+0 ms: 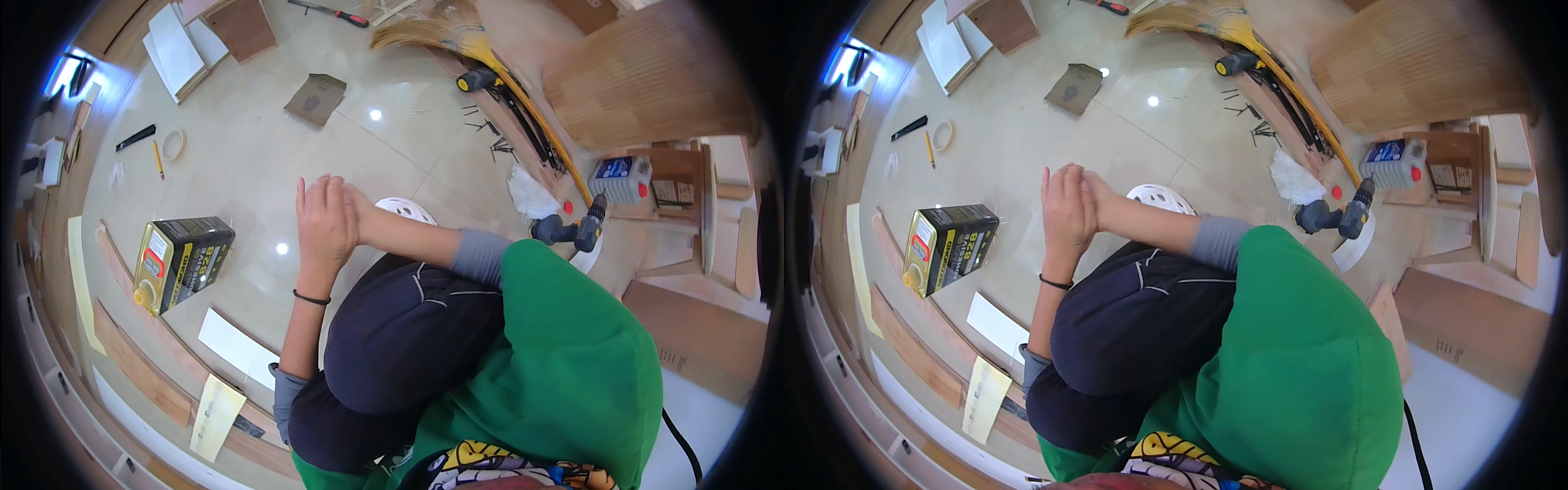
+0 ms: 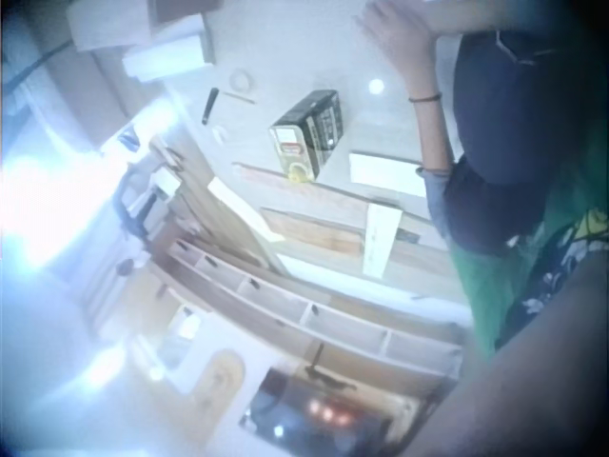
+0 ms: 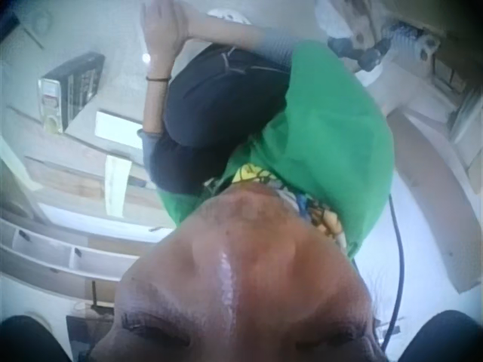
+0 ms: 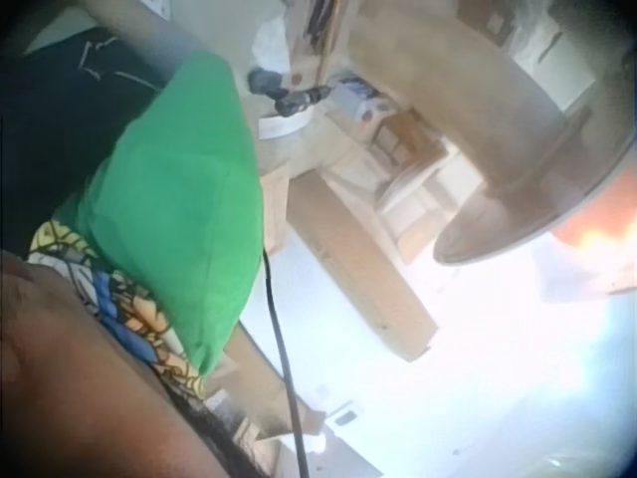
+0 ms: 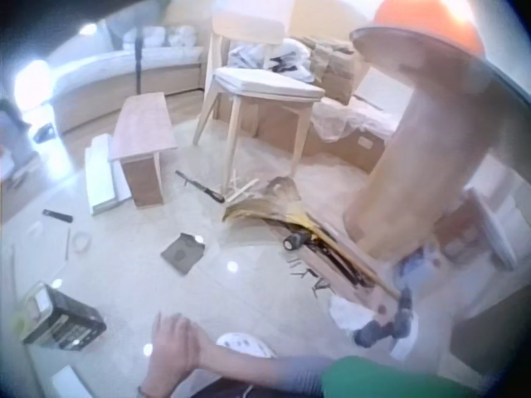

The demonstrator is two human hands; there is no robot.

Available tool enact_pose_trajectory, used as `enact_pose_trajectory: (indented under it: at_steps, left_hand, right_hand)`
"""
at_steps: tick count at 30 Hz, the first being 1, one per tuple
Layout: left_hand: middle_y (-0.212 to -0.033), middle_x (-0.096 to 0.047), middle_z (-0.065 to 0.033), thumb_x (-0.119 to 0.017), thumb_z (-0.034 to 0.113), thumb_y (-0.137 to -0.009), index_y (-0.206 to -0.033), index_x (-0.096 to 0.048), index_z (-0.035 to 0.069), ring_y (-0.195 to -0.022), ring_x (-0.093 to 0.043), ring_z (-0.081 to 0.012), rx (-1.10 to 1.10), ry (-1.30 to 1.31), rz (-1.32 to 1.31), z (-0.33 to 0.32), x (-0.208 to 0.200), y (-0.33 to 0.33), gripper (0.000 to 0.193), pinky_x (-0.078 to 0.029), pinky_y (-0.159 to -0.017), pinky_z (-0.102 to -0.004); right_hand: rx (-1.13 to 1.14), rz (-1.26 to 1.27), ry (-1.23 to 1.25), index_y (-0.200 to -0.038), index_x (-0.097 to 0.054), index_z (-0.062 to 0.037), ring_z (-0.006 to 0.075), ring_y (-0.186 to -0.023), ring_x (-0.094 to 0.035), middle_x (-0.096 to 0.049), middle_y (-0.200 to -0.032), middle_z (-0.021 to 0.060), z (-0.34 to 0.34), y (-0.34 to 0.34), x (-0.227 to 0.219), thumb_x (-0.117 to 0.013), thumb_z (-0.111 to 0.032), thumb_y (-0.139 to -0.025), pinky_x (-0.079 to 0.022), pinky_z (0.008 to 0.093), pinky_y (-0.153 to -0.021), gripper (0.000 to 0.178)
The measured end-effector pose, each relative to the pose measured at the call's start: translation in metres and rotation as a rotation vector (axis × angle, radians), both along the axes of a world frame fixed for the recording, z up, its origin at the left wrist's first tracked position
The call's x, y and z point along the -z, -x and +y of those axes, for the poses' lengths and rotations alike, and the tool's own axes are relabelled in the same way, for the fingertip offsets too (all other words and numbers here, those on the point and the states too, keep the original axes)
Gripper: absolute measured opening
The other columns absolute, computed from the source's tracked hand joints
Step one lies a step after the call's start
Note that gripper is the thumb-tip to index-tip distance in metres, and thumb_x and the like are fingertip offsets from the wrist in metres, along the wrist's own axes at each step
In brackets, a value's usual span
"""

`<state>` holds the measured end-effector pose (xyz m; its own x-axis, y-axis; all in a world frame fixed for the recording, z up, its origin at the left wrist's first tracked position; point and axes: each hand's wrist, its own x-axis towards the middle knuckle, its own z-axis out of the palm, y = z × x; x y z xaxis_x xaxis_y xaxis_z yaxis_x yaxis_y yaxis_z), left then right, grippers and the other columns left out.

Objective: The person is assembling furniture. They apply glue to a white panel and spread it with a red card. They handle screws and a glue container while sitting on the floor.

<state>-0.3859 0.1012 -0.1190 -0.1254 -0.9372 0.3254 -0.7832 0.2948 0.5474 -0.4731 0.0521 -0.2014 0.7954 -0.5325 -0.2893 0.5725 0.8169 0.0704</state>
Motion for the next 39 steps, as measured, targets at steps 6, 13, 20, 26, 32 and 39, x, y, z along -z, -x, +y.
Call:
enact_pose_trajectory:
  at_steps: [6, 13, 20, 26, 32, 39]
  left_hand:
    - [-0.135, -0.053, -0.0194, -0.059, 0.002, -0.089, -0.130, -0.050, -0.001, -0.130, -0.049, -0.0378, -0.042, -0.015, 0.002, 0.032, 0.035, -0.004, 0.042, -0.038, -0.110, -0.0494]
    - [-0.131, -0.051, -0.0243, -0.056, 0.000, -0.090, -0.131, -0.047, -0.004, -0.122, -0.051, -0.0404, -0.504, -0.109, 0.129, 0.109, 0.079, -0.039, 0.042, -0.040, -0.104, -0.0461]
    - [-0.131, -0.051, -0.0223, -0.055, -0.006, -0.088, -0.132, -0.045, -0.005, -0.123, -0.049, -0.0370, -0.955, 0.067, 0.171, 0.217, 0.062, -0.054, 0.044, -0.040, -0.105, -0.0419]
    - [-0.119, -0.056, -0.0182, -0.056, -0.007, -0.088, -0.120, -0.054, -0.003, -0.107, -0.054, -0.0291, -1.440, 0.230, 0.414, 0.333, 0.119, -0.047, 0.033, -0.047, -0.091, -0.0366]
    - [-0.104, -0.072, -0.0114, -0.063, 0.003, -0.093, -0.114, -0.058, 0.000, -0.094, -0.067, -0.0240, -1.789, 0.084, 0.162, 0.422, 0.072, -0.004, 0.022, -0.046, -0.088, -0.0351]
    - [-0.118, -0.063, -0.0168, -0.056, 0.009, -0.095, -0.122, -0.054, -0.001, -0.111, -0.058, -0.0330, -1.921, -0.014, 0.222, 0.446, 0.108, -0.022, 0.029, -0.041, -0.097, -0.0425]
  right_hand:
    - [0.055, 0.505, -0.241, -0.072, -0.052, -0.0105, 0.0123, -0.060, -0.047, -0.048, -0.068, 0.0001, -0.045, 0.140, 0.063, -0.054, -0.018, -0.092, -0.040, 0.0244, -0.055, 0.021]
    - [-0.030, 1.797, 0.422, -0.091, -0.064, -0.0115, 0.0120, -0.065, -0.057, -0.059, -0.073, 0.0002, -0.142, 0.394, 0.113, -0.050, -0.028, -0.095, -0.044, 0.0276, -0.055, 0.021]
    - [-0.205, 2.055, 0.570, -0.119, -0.065, -0.0177, 0.0100, -0.071, -0.053, -0.059, -0.085, -0.0046, -0.191, 0.453, 0.088, -0.068, -0.032, -0.089, -0.043, 0.0291, -0.060, 0.033]
    - [-0.334, 2.279, 1.594, -0.090, -0.066, -0.0085, 0.0118, -0.063, -0.056, -0.060, -0.072, 0.0001, -0.290, 0.564, 0.017, -0.063, -0.020, -0.091, -0.048, 0.0315, -0.054, 0.012]
    - [-0.539, 2.085, 1.993, -0.113, -0.066, -0.0039, 0.0304, -0.084, -0.070, -0.071, -0.086, 0.0171, -0.117, 0.256, 0.072, -0.066, -0.023, -0.087, -0.053, 0.0394, -0.076, 0.032]
    - [-0.629, 1.309, 2.157, -0.126, -0.059, -0.0107, 0.0244, -0.099, -0.070, -0.071, -0.101, 0.0126, 0.012, -0.062, 0.032, -0.058, 0.002, -0.090, -0.054, 0.0348, -0.078, 0.038]
